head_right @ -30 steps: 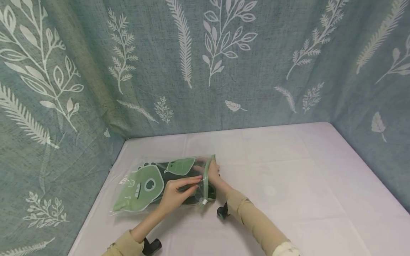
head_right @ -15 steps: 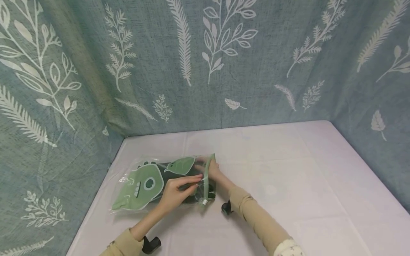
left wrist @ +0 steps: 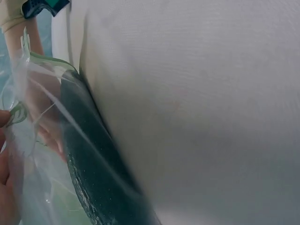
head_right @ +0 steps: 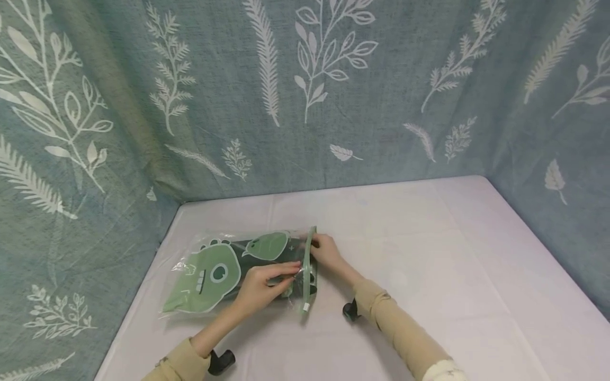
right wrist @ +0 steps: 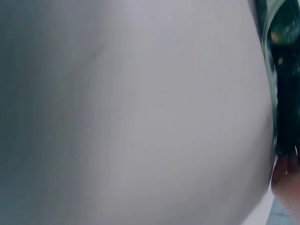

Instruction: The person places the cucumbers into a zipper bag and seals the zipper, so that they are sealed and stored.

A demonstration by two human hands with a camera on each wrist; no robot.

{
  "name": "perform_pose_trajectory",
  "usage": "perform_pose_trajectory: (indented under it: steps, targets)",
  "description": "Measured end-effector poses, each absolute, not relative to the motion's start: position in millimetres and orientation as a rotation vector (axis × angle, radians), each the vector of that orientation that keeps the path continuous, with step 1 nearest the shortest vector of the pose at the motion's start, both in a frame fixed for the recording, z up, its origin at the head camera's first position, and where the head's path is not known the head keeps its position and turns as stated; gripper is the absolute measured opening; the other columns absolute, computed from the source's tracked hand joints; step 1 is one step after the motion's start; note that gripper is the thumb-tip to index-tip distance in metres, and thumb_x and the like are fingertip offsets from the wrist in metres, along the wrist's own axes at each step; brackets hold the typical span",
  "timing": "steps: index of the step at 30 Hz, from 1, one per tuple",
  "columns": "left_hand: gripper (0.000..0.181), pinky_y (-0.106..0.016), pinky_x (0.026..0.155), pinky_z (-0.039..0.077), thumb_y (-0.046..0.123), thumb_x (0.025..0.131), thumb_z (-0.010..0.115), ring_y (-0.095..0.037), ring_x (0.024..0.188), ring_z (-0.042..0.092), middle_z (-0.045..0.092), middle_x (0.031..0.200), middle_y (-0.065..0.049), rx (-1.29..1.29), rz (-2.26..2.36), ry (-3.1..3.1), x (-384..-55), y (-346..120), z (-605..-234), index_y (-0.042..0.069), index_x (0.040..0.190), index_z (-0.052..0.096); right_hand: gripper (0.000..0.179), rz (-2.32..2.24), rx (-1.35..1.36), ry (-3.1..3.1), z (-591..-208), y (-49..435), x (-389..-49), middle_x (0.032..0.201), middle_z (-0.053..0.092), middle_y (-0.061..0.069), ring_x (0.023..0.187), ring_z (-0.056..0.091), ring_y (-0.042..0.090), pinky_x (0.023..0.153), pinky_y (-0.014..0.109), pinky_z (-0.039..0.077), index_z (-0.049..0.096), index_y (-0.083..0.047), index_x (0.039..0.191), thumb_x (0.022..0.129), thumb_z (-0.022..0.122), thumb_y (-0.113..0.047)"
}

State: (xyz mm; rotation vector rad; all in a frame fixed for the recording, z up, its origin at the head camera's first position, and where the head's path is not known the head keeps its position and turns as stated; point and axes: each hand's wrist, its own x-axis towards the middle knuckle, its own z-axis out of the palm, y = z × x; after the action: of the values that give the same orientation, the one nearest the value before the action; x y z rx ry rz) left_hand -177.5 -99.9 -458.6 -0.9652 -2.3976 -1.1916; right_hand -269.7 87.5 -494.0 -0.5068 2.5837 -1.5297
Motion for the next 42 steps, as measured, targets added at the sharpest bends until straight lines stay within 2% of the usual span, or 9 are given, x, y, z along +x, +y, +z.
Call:
perform_pose_trajectory:
  steps: [7,9,14,16,20,25,30,37,42]
  targets:
    - [0.025,-0.010,0.075,0.055,0.007,0.080,0.073,-0.016,0.097,0.070,0.070,0.115,0.000,-1.057,-0.931,-2.496,-171.0,-102.5,-448.3,0.012,0.104,0.072,0.024,-1.530,-0.441,2.676,-486.2,108.2,-277.2,0.115,0.068,0.017,0.112,0.062,0.032,0.098,0.046,0.051,0.065,0.000,0.113,0.094,0.057,-0.013]
    - [0.025,-0.008,0.068,0.053,0.009,0.079,0.074,-0.011,0.087,0.072,0.071,0.113,0.001,-1.112,-0.849,-2.493,-166.3,-101.2,-444.7,0.013,0.103,0.072,0.023,-1.515,-0.440,2.721,-483.4,114.4,-280.8,0.115,0.067,0.018,0.111,0.062,0.032,0.098,0.046,0.051,0.065,0.001,0.113,0.094,0.057,-0.011]
    - [0.023,-0.011,0.067,0.054,0.017,0.076,0.077,-0.005,0.080,0.071,0.074,0.104,0.004,-1.235,-0.653,-2.439,-149.5,-92.4,-441.2,0.016,0.098,0.073,0.026,-1.429,-0.477,2.838,-479.7,125.1,-291.5,0.117,0.065,0.021,0.108,0.062,0.035,0.097,0.048,0.050,0.062,0.003,0.115,0.091,0.057,-0.003]
    - [0.024,-0.014,0.072,0.056,0.022,0.074,0.078,-0.005,0.087,0.071,0.074,0.102,0.007,-1.251,-0.584,-2.453,-143.1,-88.6,-443.0,0.018,0.097,0.074,0.029,-1.384,-0.507,2.864,-479.8,127.2,-295.1,0.120,0.064,0.022,0.108,0.062,0.037,0.096,0.048,0.051,0.061,0.003,0.118,0.089,0.057,-0.001]
    - [0.030,-0.015,0.072,0.055,0.032,0.073,0.079,-0.004,0.090,0.070,0.073,0.105,0.009,-1.250,-0.509,-2.533,-134.2,-85.0,-449.7,0.020,0.099,0.073,0.034,-1.328,-0.612,2.860,-481.5,128.0,-300.7,0.123,0.062,0.022,0.113,0.060,0.038,0.098,0.049,0.050,0.062,0.002,0.119,0.085,0.058,0.004]
    - [0.036,-0.017,0.076,0.056,0.035,0.068,0.081,-0.003,0.093,0.069,0.073,0.106,0.009,-1.268,-0.422,-2.522,-131.9,-85.4,-456.3,0.020,0.100,0.072,0.033,-1.309,-0.730,2.813,-485.5,121.3,-306.3,0.118,0.066,0.019,0.116,0.058,0.037,0.104,0.049,0.044,0.066,-0.001,0.114,0.083,0.060,0.006]
    - [0.039,-0.018,0.078,0.055,0.041,0.067,0.080,-0.004,0.094,0.069,0.072,0.107,0.009,-1.337,-0.287,-2.469,-131.0,-85.0,-462.7,0.022,0.099,0.072,0.030,-1.259,-0.761,2.812,-490.2,112.5,-309.0,0.111,0.070,0.013,0.111,0.063,0.032,0.102,0.046,0.048,0.070,-0.005,0.107,0.081,0.062,0.007]
    - [0.017,-0.019,0.080,0.056,0.028,0.074,0.077,-0.003,0.093,0.069,0.074,0.100,0.010,-1.340,-0.357,-2.382,-133.5,-86.3,-464.8,0.023,0.091,0.074,0.024,-1.242,-0.804,2.866,-494.7,112.4,-311.9,0.104,0.072,0.013,0.103,0.066,0.030,0.097,0.044,0.051,0.072,-0.004,0.103,0.081,0.065,0.004]
    - [0.010,-0.014,0.071,0.056,0.020,0.078,0.075,-0.001,0.082,0.070,0.075,0.090,0.011,-1.230,-0.441,-2.384,-142.0,-88.1,-449.6,0.021,0.088,0.076,0.019,-1.227,-0.827,2.868,-493.8,115.1,-313.1,0.100,0.073,0.013,0.099,0.067,0.030,0.093,0.044,0.052,0.073,-0.003,0.099,0.083,0.064,0.002]
